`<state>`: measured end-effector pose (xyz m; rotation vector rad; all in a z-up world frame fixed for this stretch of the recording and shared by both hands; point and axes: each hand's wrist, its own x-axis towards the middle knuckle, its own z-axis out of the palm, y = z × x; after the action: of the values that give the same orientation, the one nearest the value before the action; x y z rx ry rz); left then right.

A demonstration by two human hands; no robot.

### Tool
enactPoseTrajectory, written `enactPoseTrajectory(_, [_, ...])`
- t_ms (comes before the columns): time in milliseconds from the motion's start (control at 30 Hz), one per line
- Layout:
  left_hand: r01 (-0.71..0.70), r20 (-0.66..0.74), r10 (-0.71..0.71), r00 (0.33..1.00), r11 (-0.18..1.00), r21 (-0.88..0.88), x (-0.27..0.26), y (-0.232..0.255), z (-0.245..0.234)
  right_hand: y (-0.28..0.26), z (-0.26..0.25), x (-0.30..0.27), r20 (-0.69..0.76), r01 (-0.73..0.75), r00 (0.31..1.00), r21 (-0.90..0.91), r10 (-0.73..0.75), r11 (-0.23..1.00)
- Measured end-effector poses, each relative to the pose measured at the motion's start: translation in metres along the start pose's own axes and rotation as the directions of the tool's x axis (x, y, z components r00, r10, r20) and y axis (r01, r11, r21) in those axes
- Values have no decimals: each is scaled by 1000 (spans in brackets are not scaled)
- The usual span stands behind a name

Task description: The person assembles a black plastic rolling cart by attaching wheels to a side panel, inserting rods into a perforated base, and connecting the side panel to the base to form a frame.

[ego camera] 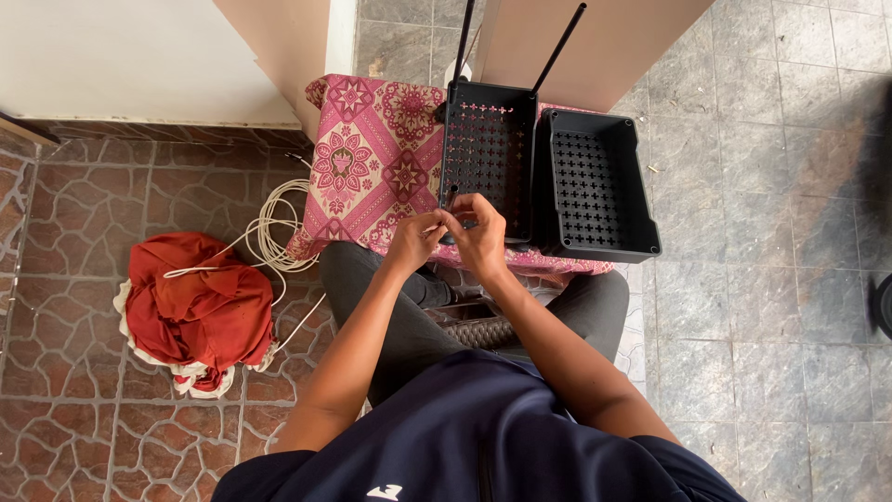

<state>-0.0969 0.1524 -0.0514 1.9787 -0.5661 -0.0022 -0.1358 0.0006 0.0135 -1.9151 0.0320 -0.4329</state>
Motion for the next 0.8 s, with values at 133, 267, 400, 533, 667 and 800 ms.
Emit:
enactPoseTrajectory(133, [23, -7, -23, 1000, 1000, -20, 0, 2, 0, 0, 2, 0, -15, 42, 999, -73, -43, 996])
enactPoseTrajectory(267, [-27, 3, 27, 1000, 1000, 15, -1, 6, 0, 0, 1, 0, 3, 74, 997, -52, -74, 996])
enactPoseTrajectory(400, [3, 57, -10, 998, 994, 109, -2, 7, 0, -2, -2, -1, 25, 148, 989, -65, -146, 987])
enactPoseTrajectory(533, [-33, 23, 33, 999, 999, 1, -2, 3, -2, -4, 0, 0, 35, 152, 988, -64, -150, 986])
enactPoseTrajectory(667, [-54, 0, 54, 999, 996, -65, -3, -2, -4, -5, 5, 0, 11, 117, 993, -50, -117, 992])
enactPoseTrajectory(800, [-14, -34, 14, 999, 1000, 13, -1, -4, -2, -2, 11, 1, -30, 154, 987, -73, -157, 985])
